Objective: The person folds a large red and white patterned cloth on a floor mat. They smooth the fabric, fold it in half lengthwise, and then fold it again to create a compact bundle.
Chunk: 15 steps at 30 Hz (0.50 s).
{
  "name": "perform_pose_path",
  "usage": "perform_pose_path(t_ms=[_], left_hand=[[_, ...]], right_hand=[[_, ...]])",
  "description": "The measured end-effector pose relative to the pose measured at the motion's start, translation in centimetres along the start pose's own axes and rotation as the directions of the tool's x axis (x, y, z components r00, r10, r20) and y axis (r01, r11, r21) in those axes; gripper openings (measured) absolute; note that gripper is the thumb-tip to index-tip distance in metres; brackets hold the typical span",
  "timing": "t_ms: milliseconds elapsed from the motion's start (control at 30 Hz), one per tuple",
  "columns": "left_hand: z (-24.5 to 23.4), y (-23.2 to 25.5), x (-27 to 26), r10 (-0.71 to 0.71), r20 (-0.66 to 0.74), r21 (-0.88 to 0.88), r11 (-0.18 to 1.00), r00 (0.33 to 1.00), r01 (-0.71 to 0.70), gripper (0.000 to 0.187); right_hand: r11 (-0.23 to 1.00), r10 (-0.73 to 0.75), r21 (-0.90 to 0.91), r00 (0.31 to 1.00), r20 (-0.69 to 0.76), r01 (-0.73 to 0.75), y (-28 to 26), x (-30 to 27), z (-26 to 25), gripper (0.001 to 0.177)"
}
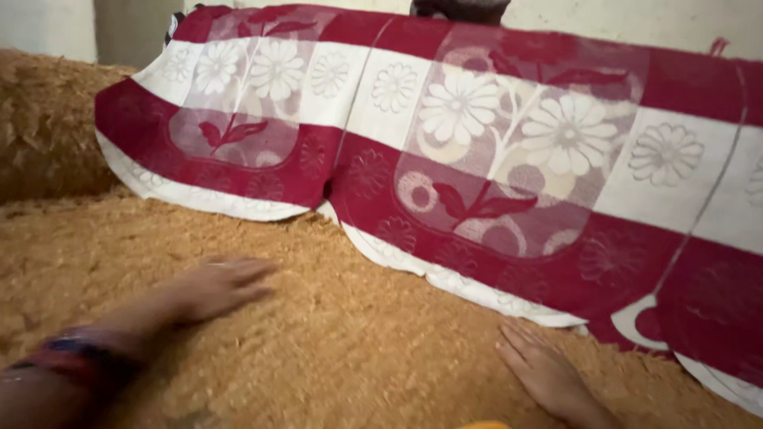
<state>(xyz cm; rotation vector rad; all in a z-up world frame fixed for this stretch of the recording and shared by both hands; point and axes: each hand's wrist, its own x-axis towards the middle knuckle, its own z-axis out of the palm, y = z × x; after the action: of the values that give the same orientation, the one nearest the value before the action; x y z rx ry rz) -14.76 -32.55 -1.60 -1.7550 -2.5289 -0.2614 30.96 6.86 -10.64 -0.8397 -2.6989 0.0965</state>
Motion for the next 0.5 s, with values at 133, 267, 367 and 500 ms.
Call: perform_pose_path(t_ms=[133, 267, 367, 500], left_hand=[[-1.8, -16.4, -4.5, -0.251, 0.131, 0.398, 0.900, 0.959, 0.181, 0.066], [-1.4, -23.4, -6.0, -0.278, 0.131, 0.538, 0.826, 0.952, 0.167, 0.063], [-1.3, -23.1, -6.8, -0.256, 0.148, 0.677, 0.731, 0.955, 0.091, 0.062], [-2.6, -20.9, -6.9, -0.384, 0.027, 0.326, 0.876, 0.923, 0.356, 0.077]], right_hand=[[0.935, -0.263, -0.232, 0.963, 0.059, 0.269, 4.5, 1.7, 1.9, 0.063], [0.964, 0.243, 0.019, 0.905, 0.349, -0.266, 0.2, 3.8, -0.5, 0.074], [0.951, 0.108, 0.259, 0.967, 0.230, -0.168, -10.5, 2.6, -2.8, 0.059], [0.998, 0.006, 0.059, 0.923, 0.385, -0.031, -31.3, 10.6, -3.5, 0.060]])
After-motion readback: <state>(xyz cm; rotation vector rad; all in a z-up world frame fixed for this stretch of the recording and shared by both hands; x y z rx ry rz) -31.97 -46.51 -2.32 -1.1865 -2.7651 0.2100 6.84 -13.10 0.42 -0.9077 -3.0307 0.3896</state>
